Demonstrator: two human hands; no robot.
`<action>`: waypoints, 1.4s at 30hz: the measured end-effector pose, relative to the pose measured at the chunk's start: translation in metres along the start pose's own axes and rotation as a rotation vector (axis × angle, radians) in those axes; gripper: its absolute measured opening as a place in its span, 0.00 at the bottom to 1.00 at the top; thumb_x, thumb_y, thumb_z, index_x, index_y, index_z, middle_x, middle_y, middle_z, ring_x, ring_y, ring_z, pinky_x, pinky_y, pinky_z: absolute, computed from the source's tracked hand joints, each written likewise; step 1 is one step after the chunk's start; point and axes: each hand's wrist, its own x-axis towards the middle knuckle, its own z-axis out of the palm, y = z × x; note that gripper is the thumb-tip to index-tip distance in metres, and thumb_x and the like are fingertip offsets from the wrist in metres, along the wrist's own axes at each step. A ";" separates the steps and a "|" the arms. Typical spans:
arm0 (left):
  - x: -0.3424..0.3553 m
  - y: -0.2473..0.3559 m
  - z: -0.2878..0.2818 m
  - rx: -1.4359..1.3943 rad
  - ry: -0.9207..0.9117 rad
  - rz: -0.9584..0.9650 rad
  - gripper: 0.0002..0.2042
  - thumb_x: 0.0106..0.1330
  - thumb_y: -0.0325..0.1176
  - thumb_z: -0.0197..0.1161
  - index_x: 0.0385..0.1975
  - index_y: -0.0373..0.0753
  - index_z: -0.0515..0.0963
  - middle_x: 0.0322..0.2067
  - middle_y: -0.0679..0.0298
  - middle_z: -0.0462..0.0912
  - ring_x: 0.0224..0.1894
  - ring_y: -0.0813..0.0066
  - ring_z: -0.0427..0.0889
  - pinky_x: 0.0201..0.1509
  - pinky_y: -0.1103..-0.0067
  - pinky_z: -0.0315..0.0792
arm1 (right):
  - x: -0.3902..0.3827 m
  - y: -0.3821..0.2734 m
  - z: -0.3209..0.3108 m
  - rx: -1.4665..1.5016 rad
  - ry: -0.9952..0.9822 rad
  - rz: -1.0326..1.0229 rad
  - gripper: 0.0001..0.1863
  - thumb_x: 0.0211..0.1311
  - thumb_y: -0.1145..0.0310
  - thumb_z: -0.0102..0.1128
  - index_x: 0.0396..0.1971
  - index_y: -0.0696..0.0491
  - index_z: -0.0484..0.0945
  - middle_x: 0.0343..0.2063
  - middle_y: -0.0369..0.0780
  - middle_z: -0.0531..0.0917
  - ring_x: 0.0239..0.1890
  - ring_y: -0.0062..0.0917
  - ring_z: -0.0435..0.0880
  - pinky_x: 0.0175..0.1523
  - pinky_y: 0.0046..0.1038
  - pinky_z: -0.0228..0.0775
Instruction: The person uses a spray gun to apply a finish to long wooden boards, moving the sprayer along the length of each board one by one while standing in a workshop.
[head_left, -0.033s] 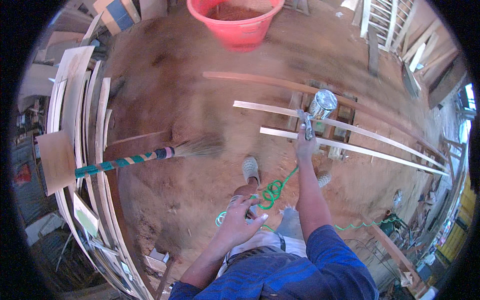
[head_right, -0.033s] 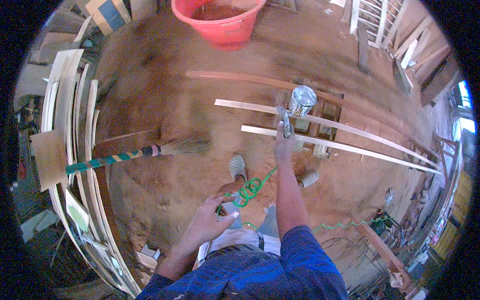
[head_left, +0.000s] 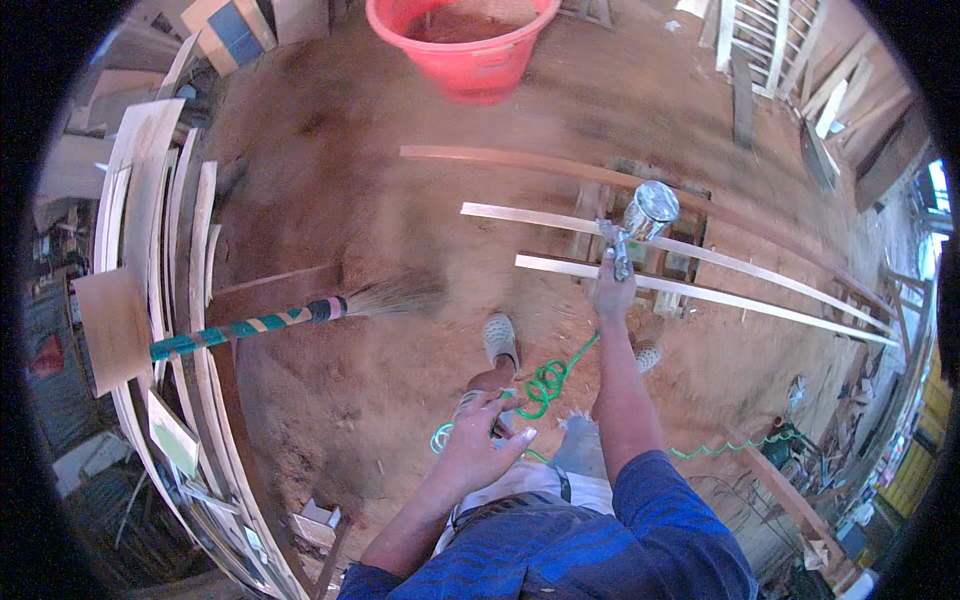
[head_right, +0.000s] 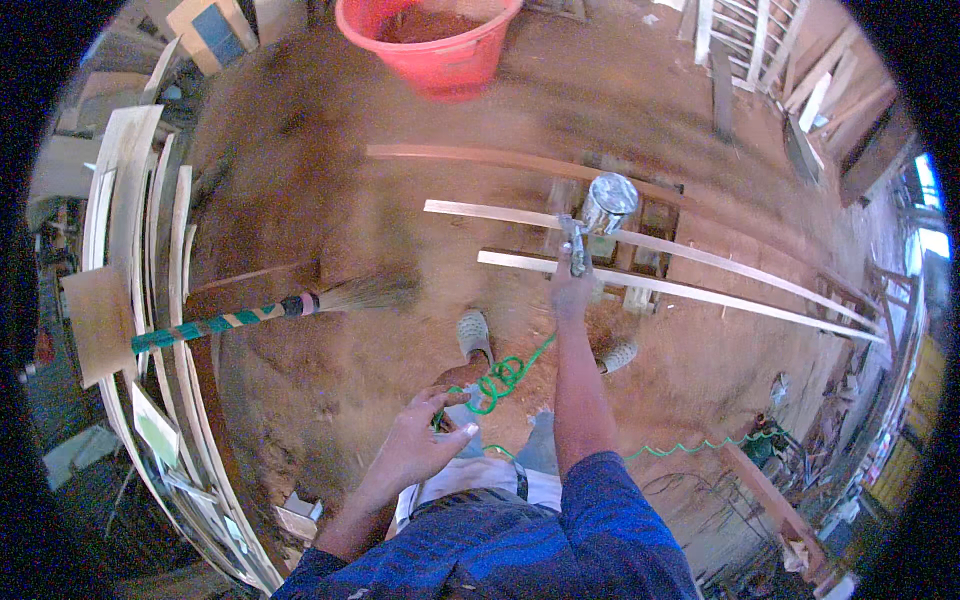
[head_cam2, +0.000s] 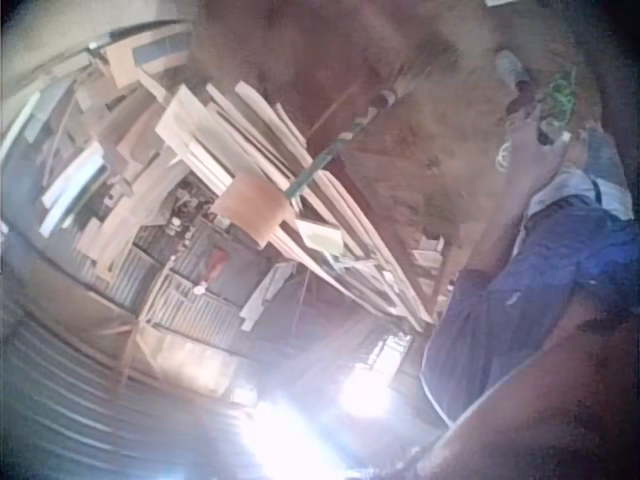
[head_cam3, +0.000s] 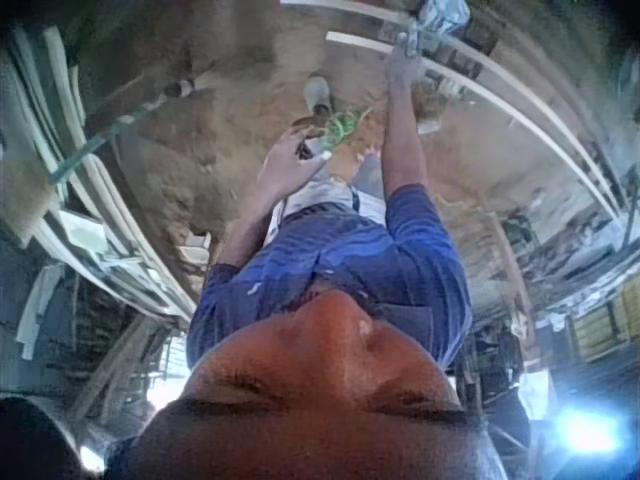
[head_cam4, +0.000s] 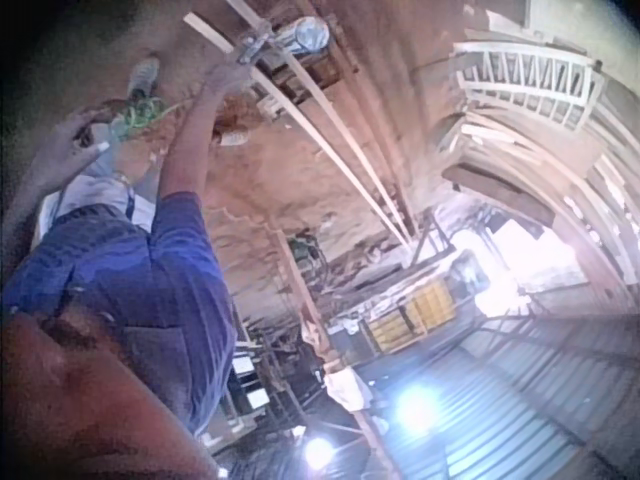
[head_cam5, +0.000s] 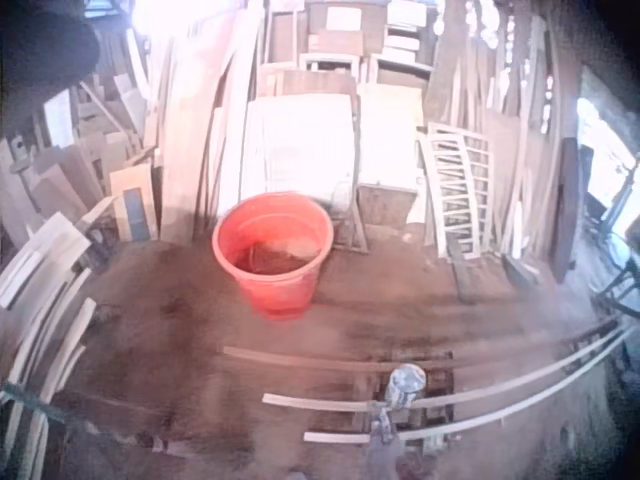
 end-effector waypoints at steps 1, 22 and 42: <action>0.002 0.005 0.005 0.010 -0.012 0.006 0.23 0.62 0.38 0.70 0.56 0.37 0.78 0.56 0.48 0.77 0.52 0.57 0.83 0.54 0.69 0.78 | 0.006 0.003 -0.014 0.004 0.016 0.003 0.18 0.71 0.58 0.62 0.48 0.59 0.80 0.31 0.34 0.81 0.34 0.17 0.74 0.41 0.26 0.69; 0.022 0.022 0.039 0.236 -0.076 0.267 0.25 0.62 0.41 0.71 0.53 0.30 0.78 0.56 0.43 0.76 0.46 0.55 0.86 0.51 0.70 0.80 | 0.048 -0.018 -0.112 -0.042 0.252 -0.075 0.20 0.74 0.51 0.56 0.41 0.55 0.81 0.21 0.30 0.76 0.26 0.14 0.71 0.31 0.25 0.64; 0.020 0.059 0.057 0.149 -0.073 0.049 0.22 0.60 0.38 0.72 0.53 0.35 0.80 0.48 0.53 0.81 0.38 0.67 0.84 0.45 0.73 0.79 | 0.021 -0.070 -0.022 0.014 -0.273 -0.009 0.22 0.69 0.52 0.63 0.45 0.58 0.81 0.26 0.35 0.83 0.31 0.19 0.76 0.39 0.31 0.71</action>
